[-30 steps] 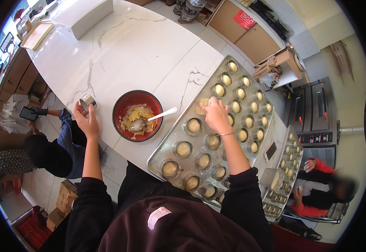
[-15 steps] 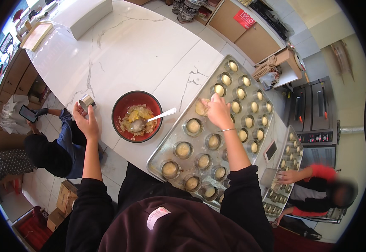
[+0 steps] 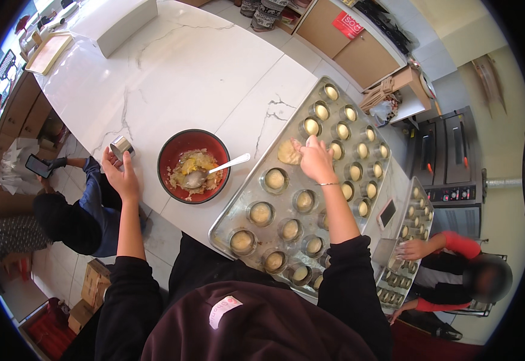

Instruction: The person prepares bread rolls by using a spoon to place a portion of yellow filling from a bowl onto pieces of dough arranged in a metal baking tray.

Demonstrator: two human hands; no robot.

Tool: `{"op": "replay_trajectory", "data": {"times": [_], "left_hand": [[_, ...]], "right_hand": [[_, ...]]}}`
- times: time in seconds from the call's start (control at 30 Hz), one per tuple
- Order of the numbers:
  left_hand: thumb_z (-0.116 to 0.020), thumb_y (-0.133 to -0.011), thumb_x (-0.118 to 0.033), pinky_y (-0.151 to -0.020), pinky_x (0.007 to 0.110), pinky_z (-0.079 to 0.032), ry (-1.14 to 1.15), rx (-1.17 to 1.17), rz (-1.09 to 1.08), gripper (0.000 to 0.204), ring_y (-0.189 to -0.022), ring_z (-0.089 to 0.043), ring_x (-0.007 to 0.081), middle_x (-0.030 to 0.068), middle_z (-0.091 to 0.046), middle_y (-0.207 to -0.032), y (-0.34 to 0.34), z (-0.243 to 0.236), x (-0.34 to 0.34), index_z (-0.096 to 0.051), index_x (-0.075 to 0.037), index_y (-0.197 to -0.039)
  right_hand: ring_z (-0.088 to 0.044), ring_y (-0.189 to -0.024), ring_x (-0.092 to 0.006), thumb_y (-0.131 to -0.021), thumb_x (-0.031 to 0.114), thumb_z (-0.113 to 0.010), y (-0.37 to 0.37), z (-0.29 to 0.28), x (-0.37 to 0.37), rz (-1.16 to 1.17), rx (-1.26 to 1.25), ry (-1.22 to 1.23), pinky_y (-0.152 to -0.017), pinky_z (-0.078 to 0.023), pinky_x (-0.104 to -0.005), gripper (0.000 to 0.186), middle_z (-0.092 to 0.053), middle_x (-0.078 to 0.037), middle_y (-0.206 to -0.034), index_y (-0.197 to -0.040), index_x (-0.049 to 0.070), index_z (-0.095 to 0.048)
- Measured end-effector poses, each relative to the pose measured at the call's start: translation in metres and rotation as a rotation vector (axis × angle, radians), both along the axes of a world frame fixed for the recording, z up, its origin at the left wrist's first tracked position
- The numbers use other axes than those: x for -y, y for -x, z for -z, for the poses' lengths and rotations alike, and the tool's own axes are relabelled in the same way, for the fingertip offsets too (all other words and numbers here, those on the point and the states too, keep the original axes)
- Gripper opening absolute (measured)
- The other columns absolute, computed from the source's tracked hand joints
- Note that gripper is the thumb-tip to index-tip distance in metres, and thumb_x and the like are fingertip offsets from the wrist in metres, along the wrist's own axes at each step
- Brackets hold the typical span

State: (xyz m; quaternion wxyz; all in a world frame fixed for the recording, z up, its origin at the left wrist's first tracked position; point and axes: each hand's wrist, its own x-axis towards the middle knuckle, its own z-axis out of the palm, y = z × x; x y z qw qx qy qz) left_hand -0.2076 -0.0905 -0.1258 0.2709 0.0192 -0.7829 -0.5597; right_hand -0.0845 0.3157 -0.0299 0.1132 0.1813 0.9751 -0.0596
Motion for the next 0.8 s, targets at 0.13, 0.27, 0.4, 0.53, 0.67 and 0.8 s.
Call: {"op": "replay_trajectory", "data": {"times": [0.13,0.27,0.4,0.53,0.67,0.8], "left_hand": [[-0.060,-0.080,-0.019,-0.076,0.027,-0.043,0.028,0.021,-0.013,0.049,-0.088,-0.051,0.0165,0.0122,-0.049,-0.103,0.001,0.000,0.000,-0.040,0.003,-0.119],[-0.060,-0.080,-0.020,-0.076,0.027,-0.043,0.051,0.027,-0.032,0.049,-0.088,-0.051,0.0169,0.0126,-0.050,-0.103,0.000,0.001,0.003,-0.041,0.003,-0.119],[-0.060,-0.080,-0.020,-0.075,0.027,-0.043,0.018,0.021,-0.020,0.049,-0.087,-0.051,0.0170,0.0126,-0.050,-0.103,0.001,0.001,0.002,-0.041,0.003,-0.119],[-0.060,-0.080,-0.020,-0.075,0.027,-0.043,0.054,0.032,-0.036,0.049,-0.087,-0.051,0.0168,0.0125,-0.050,-0.103,0.001,0.001,0.002,-0.041,0.003,-0.118],[-0.060,-0.080,-0.019,-0.075,0.027,-0.043,-0.024,-0.006,0.001,0.049,-0.087,-0.051,0.0164,0.0123,-0.049,-0.103,0.000,0.001,0.000,-0.041,0.004,-0.118],[-0.060,-0.080,-0.019,-0.076,0.027,-0.043,0.091,0.009,-0.037,0.048,-0.087,-0.050,0.0161,0.0127,-0.048,-0.103,0.001,0.000,0.000,-0.041,0.005,-0.118]], "right_hand": [[-0.042,-0.097,-0.0271,-0.092,0.030,-0.033,-0.003,0.000,-0.009,0.007,-0.005,-0.043,-0.086,-0.028,-0.0445,0.032,-0.046,-0.009,-0.101,-0.104,0.024,-0.062],[-0.043,-0.096,-0.0264,-0.092,0.028,-0.033,-0.004,-0.003,-0.006,-0.003,0.067,-0.105,-0.087,-0.027,-0.0440,0.032,-0.046,-0.009,-0.101,-0.109,0.027,-0.060],[-0.043,-0.096,-0.0262,-0.091,0.025,-0.034,-0.008,-0.004,-0.009,0.006,0.044,-0.098,-0.087,-0.026,-0.0444,0.032,-0.047,-0.008,-0.099,-0.111,0.029,-0.058],[-0.043,-0.095,-0.0260,-0.090,0.021,-0.036,-0.015,0.002,-0.009,-0.041,0.002,-0.177,-0.086,-0.026,-0.0456,0.031,-0.047,-0.007,-0.097,-0.110,0.029,-0.058],[-0.042,-0.093,-0.0249,-0.084,0.008,-0.038,-0.023,-0.005,-0.001,-0.042,0.068,-0.212,-0.088,-0.026,-0.0470,0.041,-0.045,-0.006,-0.093,-0.113,0.029,-0.057],[-0.042,-0.093,-0.0252,-0.084,0.009,-0.039,-0.028,0.009,-0.002,-0.042,-0.069,-0.254,-0.087,-0.026,-0.0470,0.038,-0.045,-0.006,-0.093,-0.112,0.027,-0.058]]}}
